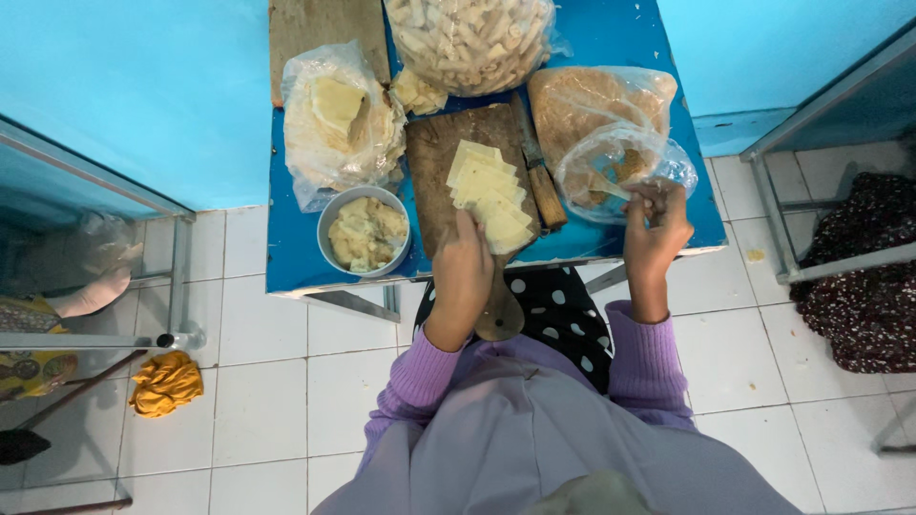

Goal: The person sits on the floor at a low table and assembles small stuffed pastries. They fold flat dough sheets by hand, place filling from a bowl onto the dough, sprinkle seasoning powder over the pieces using a spoon, stack the finished pieces on a cutting board, and finally handle a large plastic bag of puffed snack pieces.

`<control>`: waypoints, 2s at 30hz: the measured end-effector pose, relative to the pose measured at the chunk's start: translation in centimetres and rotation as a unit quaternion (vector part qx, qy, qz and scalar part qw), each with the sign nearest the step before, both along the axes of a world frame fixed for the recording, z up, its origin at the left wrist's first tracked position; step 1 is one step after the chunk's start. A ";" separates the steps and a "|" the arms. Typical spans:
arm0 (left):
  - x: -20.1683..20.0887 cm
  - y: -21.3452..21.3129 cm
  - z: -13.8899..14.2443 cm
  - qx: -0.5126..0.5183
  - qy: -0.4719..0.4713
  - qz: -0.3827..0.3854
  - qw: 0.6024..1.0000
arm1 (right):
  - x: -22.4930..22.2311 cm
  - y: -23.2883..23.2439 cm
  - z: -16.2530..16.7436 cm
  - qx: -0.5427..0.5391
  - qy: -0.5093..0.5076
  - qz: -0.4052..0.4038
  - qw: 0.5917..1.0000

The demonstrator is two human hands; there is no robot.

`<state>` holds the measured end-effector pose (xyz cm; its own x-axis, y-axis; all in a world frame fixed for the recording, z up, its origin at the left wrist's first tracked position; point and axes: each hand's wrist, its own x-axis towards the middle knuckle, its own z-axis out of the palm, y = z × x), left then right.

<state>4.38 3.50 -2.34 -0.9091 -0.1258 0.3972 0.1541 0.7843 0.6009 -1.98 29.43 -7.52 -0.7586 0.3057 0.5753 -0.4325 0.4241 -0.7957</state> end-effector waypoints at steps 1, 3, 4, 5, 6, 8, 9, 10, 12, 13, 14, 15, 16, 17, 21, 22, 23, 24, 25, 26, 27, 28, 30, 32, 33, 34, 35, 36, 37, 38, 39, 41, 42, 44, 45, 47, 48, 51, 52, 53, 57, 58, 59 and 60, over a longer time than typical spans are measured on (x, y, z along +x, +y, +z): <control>0.0 0.1 0.2 0.025 -0.016 -0.001 1.000 | -0.1 0.0 -0.2 -0.019 -0.006 0.007 1.000; 0.2 -0.1 0.5 0.037 0.030 -0.023 0.999 | -0.2 0.4 -0.4 -0.078 -0.005 0.020 0.997; 0.3 -0.2 0.7 0.044 0.053 -0.035 0.997 | -0.1 0.7 -0.3 -0.108 -0.005 0.026 0.994; 0.4 -0.2 0.9 0.059 0.055 -0.042 0.996 | 0.0 1.0 -0.2 -0.111 -0.003 0.022 0.994; 0.6 -0.4 1.0 0.074 0.056 -0.050 0.994 | 0.1 1.5 -0.1 -0.114 -0.002 0.017 0.993; 0.8 -0.5 1.2 0.100 0.027 -0.056 0.993 | 0.6 2.3 0.4 -0.114 -0.003 -0.005 0.993; 1.0 -0.6 1.2 0.109 -0.002 -0.054 0.993 | 0.9 2.6 0.7 -0.112 -0.003 -0.023 0.993; 1.1 -0.7 1.1 0.119 -0.032 -0.051 0.991 | 1.3 2.9 1.1 -0.109 -0.004 -0.040 0.993; 1.4 -1.1 0.9 0.118 -0.020 -0.050 0.992 | 2.2 3.0 1.7 -0.136 0.016 -0.026 0.990; 1.5 -1.2 0.8 0.117 -0.015 -0.050 0.992 | 2.7 2.9 2.0 -0.150 0.026 -0.020 0.988; 1.7 -1.3 0.6 0.114 -0.006 -0.050 0.992 | 3.2 2.6 2.3 -0.153 0.022 -0.005 0.988; 1.9 -1.5 0.5 0.111 0.003 -0.050 0.993 | 3.7 2.0 2.3 -0.156 0.018 0.009 0.987; 2.1 -1.6 0.4 0.108 0.012 -0.051 0.993 | 4.2 1.3 2.4 -0.160 0.014 0.022 0.987; 2.2 -1.6 0.3 0.104 0.009 -0.049 0.993 | 4.6 0.4 2.3 -0.175 -0.010 0.049 0.983; 2.5 -1.7 0.2 0.088 0.020 -0.037 0.995 | 4.7 -4.0 1.4 -0.197 -0.026 0.186 0.962; 2.6 -1.8 0.2 0.084 0.028 -0.033 0.996 | 4.7 -5.0 1.1 -0.204 -0.042 0.195 0.958; 2.6 -1.9 0.2 0.099 0.023 -0.033 0.994 | 4.8 -5.9 0.8 -0.211 -0.059 0.204 0.954; 2.6 -2.0 0.3 0.115 0.018 -0.032 0.993 | 4.8 -6.7 0.6 -0.217 -0.075 0.215 0.949; 2.7 -2.1 0.3 0.130 0.013 -0.031 0.991 | 4.9 -7.2 0.3 -0.205 -0.068 0.220 0.951; 2.6 -2.2 0.3 0.145 0.014 -0.035 0.989 | 5.1 -7.7 0.1 -0.193 -0.060 0.225 0.953; 2.6 -2.2 0.3 0.160 0.015 -0.038 0.986 | 5.2 -7.9 -0.1 -0.180 -0.052 0.229 0.955; 2.6 -2.3 0.3 0.175 0.016 -0.042 0.984 | 5.3 -8.0 -0.3 -0.159 -0.039 0.227 0.960; 2.5 -2.4 0.3 0.180 0.023 -0.041 0.983 | 5.5 -7.9 -0.5 -0.118 -0.012 0.222 0.968; 2.5 -2.4 0.2 0.183 0.028 -0.041 0.982 | 5.7 -7.7 -0.8 -0.099 0.003 0.223 0.970; 2.5 -2.4 0.2 0.184 0.029 -0.041 0.982 | 5.8 -7.6 -0.9 -0.090 0.011 0.223 0.971; 2.5 -2.3 0.2 0.184 0.031 -0.041 0.982 | 5.8 -7.5 -1.0 -0.087 0.017 0.223 0.971; 2.6 -2.3 0.1 0.189 0.026 -0.039 0.981 | 5.9 -7.5 -1.1 -0.083 0.022 0.223 0.971; 2.5 -2.3 0.1 0.193 0.021 -0.037 0.980 | 5.9 -7.5 -1.2 -0.080 0.027 0.223 0.971; 2.5 -2.3 0.1 0.197 0.017 -0.036 0.980 | 6.0 -7.6 -1.2 -0.079 0.033 0.223 0.971; 2.5 -2.3 0.1 0.197 0.019 -0.035 0.980 | 6.0 -7.6 -1.3 -0.078 0.040 0.222 0.971; 2.5 -2.3 0.1 0.196 0.022 -0.034 0.980 | 6.0 -7.6 -1.3 -0.076 0.046 0.222 0.971; 2.5 -2.3 0.0 0.197 0.024 -0.033 0.980 | 5.9 -7.6 -1.3 -0.077 0.043 0.220 0.971; 2.4 -2.3 0.0 0.197 0.024 -0.034 0.979 | 5.9 -7.6 -1.3 -0.078 0.041 0.218 0.972; 2.4 -2.3 -0.1 0.196 0.025 -0.034 0.980 | 5.8 -7.6 -1.3 -0.079 0.041 0.222 0.971; 2.4 -2.3 -0.2 0.193 0.026 -0.034 0.980 | 5.7 -7.7 -1.3 -0.080 0.040 0.223 0.971; 2.3 -2.3 -0.3 0.189 0.029 -0.035 0.981 | 5.6 -7.9 -1.4 -0.107 0.026 0.221 0.969; 2.3 -2.3 -0.3 0.187 0.031 -0.035 0.981 | 5.5 -8.0 -1.4 -0.121 0.018 0.220 0.968; 2.5 -2.2 -0.3 0.180 0.039 -0.043 0.982 | 5.3 -7.7 -1.4 -0.167 -0.028 0.201 0.965; 2.5 -2.2 -0.3 0.178 0.044 -0.046 0.982 | 5.0 -7.4 -1.3 -0.162 -0.004 0.196 0.967; 2.6 -2.2 -0.3 0.172 0.050 -0.048 0.983 | 4.7 -6.8 -1.1 -0.158 0.020 0.191 0.969; 2.9 -2.1 -0.1 0.156 0.065 -0.061 0.984 | 3.8 -2.8 0.2 -0.108 0.058 0.066 0.990; 2.9 -2.1 0.0 0.154 0.069 -0.064 0.984 | 3.7 -1.8 0.6 -0.126 0.049 0.035 0.990; 2.9 -2.1 0.1 0.142 0.076 -0.069 0.985 | 3.3 -0.8 1.0 -0.100 0.052 0.001 0.994; 3.0 -2.1 0.2 0.131 0.082 -0.074 0.985 | 2.8 0.1 1.6 -0.074 0.055 -0.033 0.995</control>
<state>7.39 1.38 -2.18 -0.8512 -0.1151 0.5121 0.3667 0.5675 0.7372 0.81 29.51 -5.93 -0.6689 0.4409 0.5984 -0.4947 0.3367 -0.8011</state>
